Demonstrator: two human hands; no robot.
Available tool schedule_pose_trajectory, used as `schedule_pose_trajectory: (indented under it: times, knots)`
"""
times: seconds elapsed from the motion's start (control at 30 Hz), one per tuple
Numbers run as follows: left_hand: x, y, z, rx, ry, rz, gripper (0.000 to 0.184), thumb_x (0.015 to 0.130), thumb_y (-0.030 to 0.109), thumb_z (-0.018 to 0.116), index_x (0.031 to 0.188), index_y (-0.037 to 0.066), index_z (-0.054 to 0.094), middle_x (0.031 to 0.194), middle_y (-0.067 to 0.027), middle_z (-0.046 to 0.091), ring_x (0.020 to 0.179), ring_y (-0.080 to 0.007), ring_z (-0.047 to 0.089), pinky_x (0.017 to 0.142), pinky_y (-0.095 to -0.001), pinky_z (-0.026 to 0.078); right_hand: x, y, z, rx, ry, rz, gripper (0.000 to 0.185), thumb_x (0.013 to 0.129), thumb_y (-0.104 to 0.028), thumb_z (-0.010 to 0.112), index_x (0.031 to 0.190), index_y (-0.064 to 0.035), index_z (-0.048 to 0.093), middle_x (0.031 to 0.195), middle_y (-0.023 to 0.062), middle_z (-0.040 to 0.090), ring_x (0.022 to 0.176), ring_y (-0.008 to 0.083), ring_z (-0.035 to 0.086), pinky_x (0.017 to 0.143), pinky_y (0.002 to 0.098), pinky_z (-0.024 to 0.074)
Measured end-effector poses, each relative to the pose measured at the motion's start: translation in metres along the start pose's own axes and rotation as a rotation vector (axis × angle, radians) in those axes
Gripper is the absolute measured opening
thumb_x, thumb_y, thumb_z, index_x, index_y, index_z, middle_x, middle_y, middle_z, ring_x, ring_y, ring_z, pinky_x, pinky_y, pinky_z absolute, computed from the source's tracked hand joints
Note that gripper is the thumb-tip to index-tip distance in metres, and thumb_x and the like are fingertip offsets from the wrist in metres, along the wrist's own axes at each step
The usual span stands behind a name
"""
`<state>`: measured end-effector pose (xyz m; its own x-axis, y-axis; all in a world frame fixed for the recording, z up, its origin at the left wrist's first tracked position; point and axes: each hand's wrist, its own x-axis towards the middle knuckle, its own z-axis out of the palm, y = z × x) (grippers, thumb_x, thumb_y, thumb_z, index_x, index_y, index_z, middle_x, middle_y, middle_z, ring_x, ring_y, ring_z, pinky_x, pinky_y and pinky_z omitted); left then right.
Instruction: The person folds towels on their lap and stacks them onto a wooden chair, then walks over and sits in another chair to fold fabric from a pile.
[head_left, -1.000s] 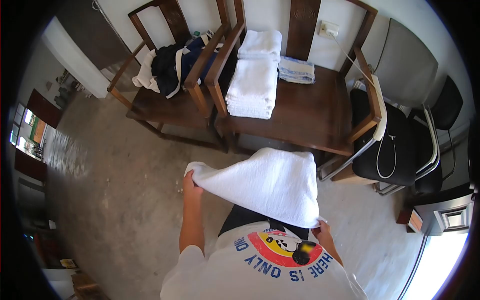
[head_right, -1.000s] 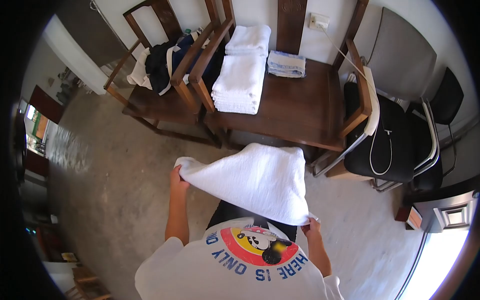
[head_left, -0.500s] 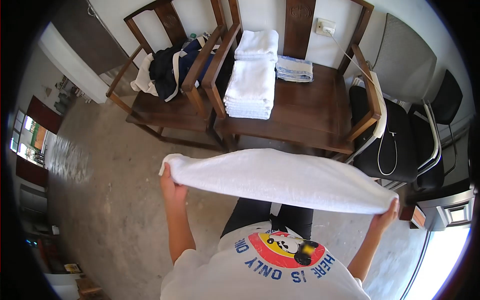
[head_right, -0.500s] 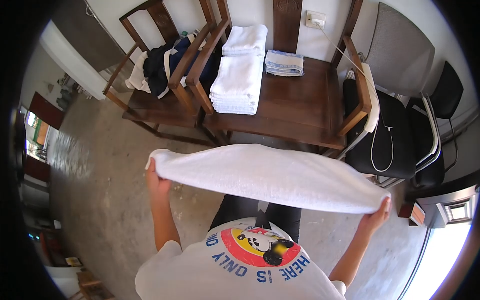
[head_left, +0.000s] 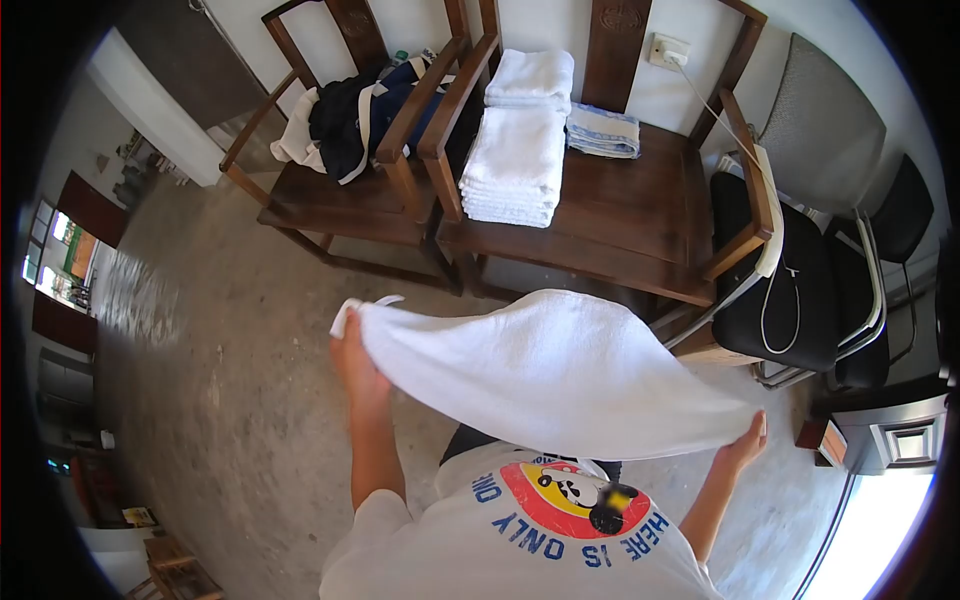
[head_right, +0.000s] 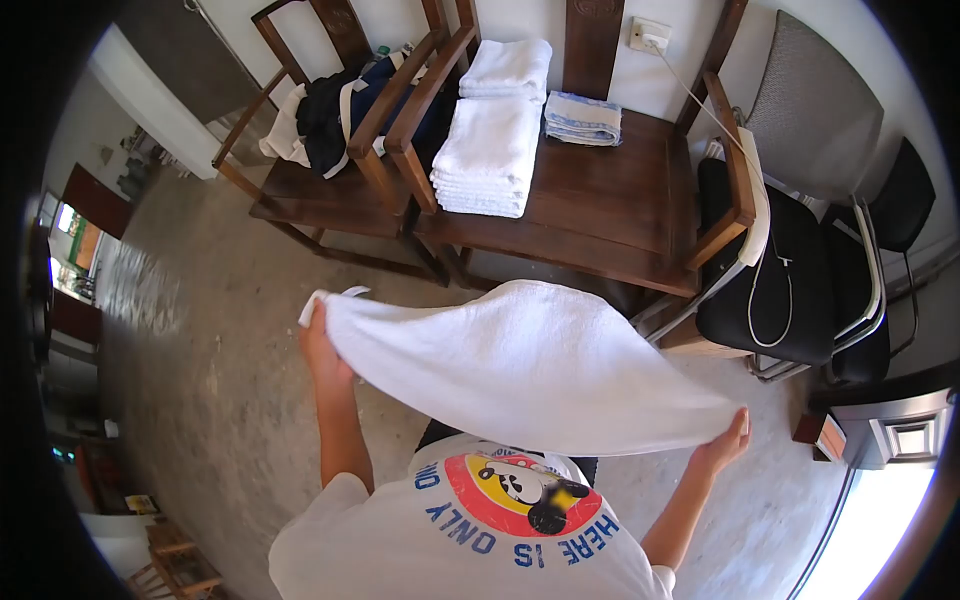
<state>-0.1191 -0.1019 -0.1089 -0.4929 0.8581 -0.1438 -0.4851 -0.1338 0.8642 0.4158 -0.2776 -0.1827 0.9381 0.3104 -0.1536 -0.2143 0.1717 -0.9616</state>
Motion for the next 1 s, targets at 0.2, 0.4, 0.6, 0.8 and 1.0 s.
schedule_pose_trajectory:
  times: [0.2, 0.4, 0.6, 0.8, 1.0]
  knots:
    - [-0.033, -0.065, 0.082, 0.268, -0.335, -0.126, 0.016, 0.089, 0.016, 0.063, 0.097, 0.002, 0.062, 0.079, -0.0015, 0.061, 0.067, -0.0086, 0.057, 0.058, -0.0248, 0.047, -0.071, 0.014, 0.123, -0.209, -0.262, -0.325, 0.022, 0.091, -0.017, 0.062, 0.107, -0.0039, 0.059, 0.091, 0.001, 0.059, 0.078, 0.0086, 0.052, 0.067, 0.0222, 0.0437]
    - [-0.106, -0.145, 0.1, 0.623, -0.963, 0.005, 0.017, 0.089, 0.013, 0.06, 0.1, 0.0, 0.06, 0.071, -0.004, 0.059, 0.061, -0.0061, 0.051, 0.054, -0.0248, 0.041, -0.171, 0.038, 0.169, -0.264, -0.918, -0.015, 0.023, 0.087, -0.001, 0.061, 0.109, 0.0002, 0.053, 0.094, 0.0027, 0.058, 0.084, 0.0069, 0.053, 0.072, 0.0209, 0.0435]
    - [-0.111, -0.133, 0.09, 0.689, -0.947, -0.02, 0.015, 0.09, 0.009, 0.057, 0.098, -0.002, 0.061, 0.072, -0.0097, 0.061, 0.06, -0.0104, 0.051, 0.054, -0.0271, 0.041, -0.172, 0.046, 0.16, -0.312, -0.98, -0.004, 0.025, 0.083, 0.003, 0.062, 0.106, 0.0018, 0.052, 0.095, 0.0044, 0.059, 0.083, 0.0075, 0.054, 0.069, 0.0213, 0.0442]
    - [-0.11, -0.126, 0.1, 0.654, -0.863, 0.308, 0.021, 0.088, 0.003, 0.057, 0.108, -0.003, 0.062, 0.072, -0.0067, 0.057, 0.062, -0.0117, 0.052, 0.056, -0.0257, 0.041, -0.18, 0.033, 0.16, -0.344, -0.929, -0.18, 0.025, 0.082, 0.002, 0.063, 0.104, 0.0011, 0.053, 0.091, 0.0026, 0.056, 0.076, 0.0065, 0.052, 0.065, 0.0198, 0.0418]
    - [-0.112, -0.117, 0.104, 0.791, -0.988, 0.399, 0.032, 0.079, -0.002, 0.059, 0.111, -0.001, 0.06, 0.077, -0.0134, 0.056, 0.064, -0.0273, 0.057, 0.058, -0.0329, 0.046, -0.176, 0.033, 0.163, -0.235, -1.009, -0.039, 0.025, 0.082, 0.005, 0.059, 0.106, 0.0025, 0.052, 0.093, 0.0052, 0.057, 0.08, 0.0092, 0.055, 0.07, 0.023, 0.0451]
